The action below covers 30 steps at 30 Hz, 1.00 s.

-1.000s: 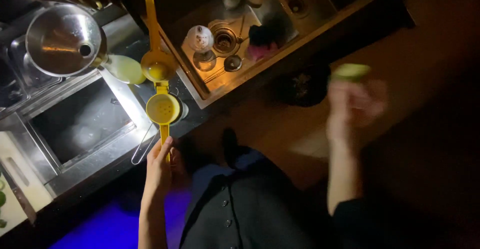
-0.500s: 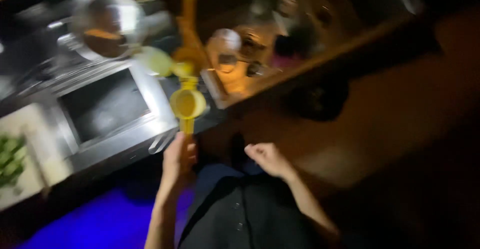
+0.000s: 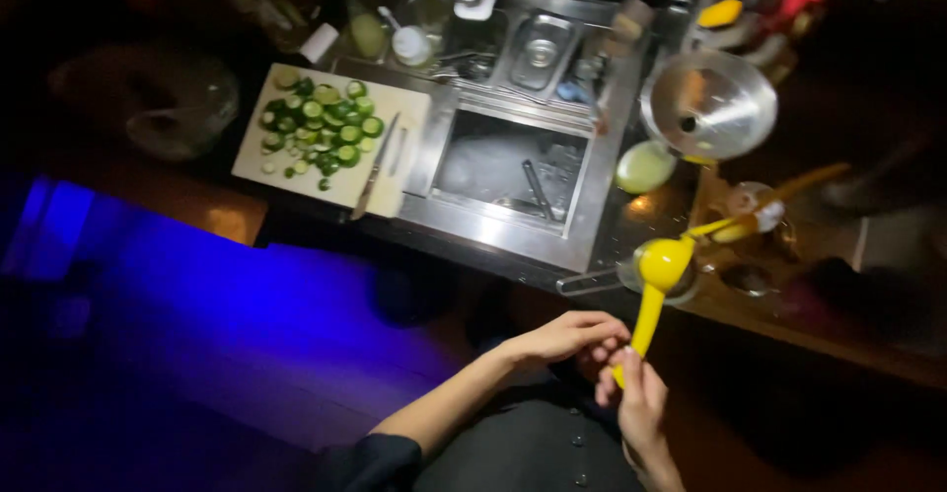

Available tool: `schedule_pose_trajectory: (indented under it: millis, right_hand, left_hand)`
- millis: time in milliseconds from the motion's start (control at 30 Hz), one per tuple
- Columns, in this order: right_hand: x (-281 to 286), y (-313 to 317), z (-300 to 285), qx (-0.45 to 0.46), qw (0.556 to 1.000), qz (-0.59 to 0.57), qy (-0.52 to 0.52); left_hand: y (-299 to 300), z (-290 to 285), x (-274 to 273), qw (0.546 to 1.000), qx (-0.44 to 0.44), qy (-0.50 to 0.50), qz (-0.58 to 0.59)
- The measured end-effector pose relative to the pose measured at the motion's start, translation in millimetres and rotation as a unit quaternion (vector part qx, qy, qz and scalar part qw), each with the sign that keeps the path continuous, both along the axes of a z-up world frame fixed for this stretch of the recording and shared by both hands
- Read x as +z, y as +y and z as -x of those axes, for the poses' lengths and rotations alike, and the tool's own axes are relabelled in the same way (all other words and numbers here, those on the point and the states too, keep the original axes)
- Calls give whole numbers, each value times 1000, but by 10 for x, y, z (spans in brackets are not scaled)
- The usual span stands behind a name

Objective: Juicing limes using a handheld citrus squeezer at a bar.

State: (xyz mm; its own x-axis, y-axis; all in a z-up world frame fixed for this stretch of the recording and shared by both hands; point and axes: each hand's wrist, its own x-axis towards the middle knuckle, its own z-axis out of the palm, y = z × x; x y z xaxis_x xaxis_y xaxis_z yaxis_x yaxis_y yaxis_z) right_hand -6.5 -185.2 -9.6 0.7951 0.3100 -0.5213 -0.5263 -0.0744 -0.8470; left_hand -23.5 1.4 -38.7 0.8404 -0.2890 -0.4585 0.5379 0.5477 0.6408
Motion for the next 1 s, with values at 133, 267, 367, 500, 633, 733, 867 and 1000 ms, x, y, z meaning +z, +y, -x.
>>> schedule_pose_trajectory:
  millis: [133, 267, 367, 500, 633, 733, 867, 1000]
  right_hand:
    - [-187, -14, 82, -20, 999, -25, -43]
    - [-370, -67, 179, -86, 981, 133, -114]
    - [-189, 85, 258, -123, 963, 205, -124]
    - [289, 361, 267, -108, 935, 289, -175]
    - [469, 550, 330, -139, 902, 385, -136]
    - [528, 711, 339, -128, 871, 422, -218]
    - [606, 796, 340, -138, 870, 426, -206]
    - [606, 776, 333, -148, 902, 371, -165]
  left_hand:
    - [925, 400, -160, 987, -57, -63, -140]
    - [2275, 735, 128, 904, 7, -109, -413]
    - [3331, 955, -29, 784, 152, -55, -600]
    - [4143, 872, -57, 609, 310, -11, -730]
    - [4431, 741, -264, 625, 255, -39, -737]
    - [4413, 568, -73, 600, 235, -54, -763]
    - [4440, 542, 9, 546, 173, 42, -819]
    - [4479, 508, 220, 555, 171, 43, -813]
